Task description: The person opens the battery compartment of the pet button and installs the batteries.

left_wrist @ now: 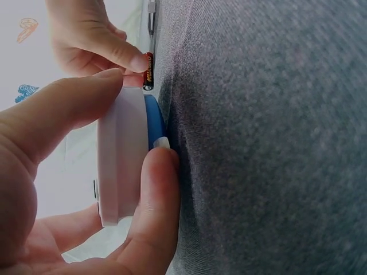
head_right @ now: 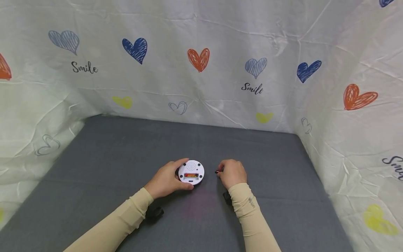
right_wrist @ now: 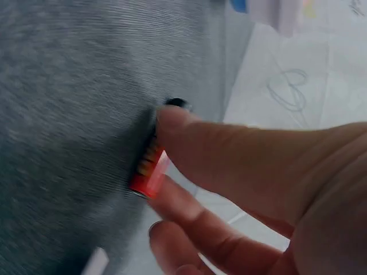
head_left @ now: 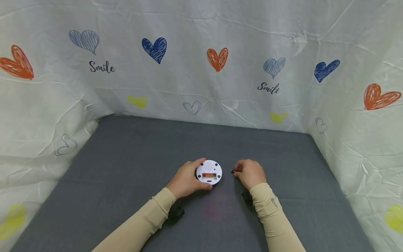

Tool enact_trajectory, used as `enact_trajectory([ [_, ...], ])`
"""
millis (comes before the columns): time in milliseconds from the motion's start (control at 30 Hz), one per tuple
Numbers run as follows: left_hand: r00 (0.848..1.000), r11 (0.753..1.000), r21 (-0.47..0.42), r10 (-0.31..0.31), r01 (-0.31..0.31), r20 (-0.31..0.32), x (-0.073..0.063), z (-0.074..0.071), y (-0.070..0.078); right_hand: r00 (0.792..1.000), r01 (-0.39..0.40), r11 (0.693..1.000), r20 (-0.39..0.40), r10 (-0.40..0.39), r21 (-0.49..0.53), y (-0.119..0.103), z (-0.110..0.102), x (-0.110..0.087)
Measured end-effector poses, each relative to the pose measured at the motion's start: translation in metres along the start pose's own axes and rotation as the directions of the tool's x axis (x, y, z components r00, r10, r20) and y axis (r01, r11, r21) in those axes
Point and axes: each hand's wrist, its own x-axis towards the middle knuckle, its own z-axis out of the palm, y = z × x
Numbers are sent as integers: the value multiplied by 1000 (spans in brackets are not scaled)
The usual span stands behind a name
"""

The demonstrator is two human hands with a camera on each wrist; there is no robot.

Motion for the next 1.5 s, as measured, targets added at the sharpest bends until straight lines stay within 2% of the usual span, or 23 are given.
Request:
enact_trajectory([
  [300,1000,1000,-3,9,-9,12,-1,0,1,999,44,999,-23,-44,-11,-4,5,-2],
  [533,1000,1000,-13,3,-3,17,-8,3,-6,987,130,991,-97,-127,22,-16,3,-11],
  [667,1000,1000,-18,17,-16,15,-7,3,-5,972,201,979,-127,-197,21,-26,2,-15],
  [833,999,999,-27,24,-23,23,-7,1,-3,950,298,953,-118,-291,55,-41,5,-19],
  [1067,999,999,-32,39,-38,27,-6,-1,-2,907,414,907,-124,-403,75,-55,16,-23],
  [1300,998,998,-21,66,-66,12,-4,-2,-3,869,489,869,-129,-478,78,-61,24,-23],
  [1500,998,998,-24,65,-65,12,-3,-2,-3,863,498,865,-131,-488,61,-62,27,-23],
])
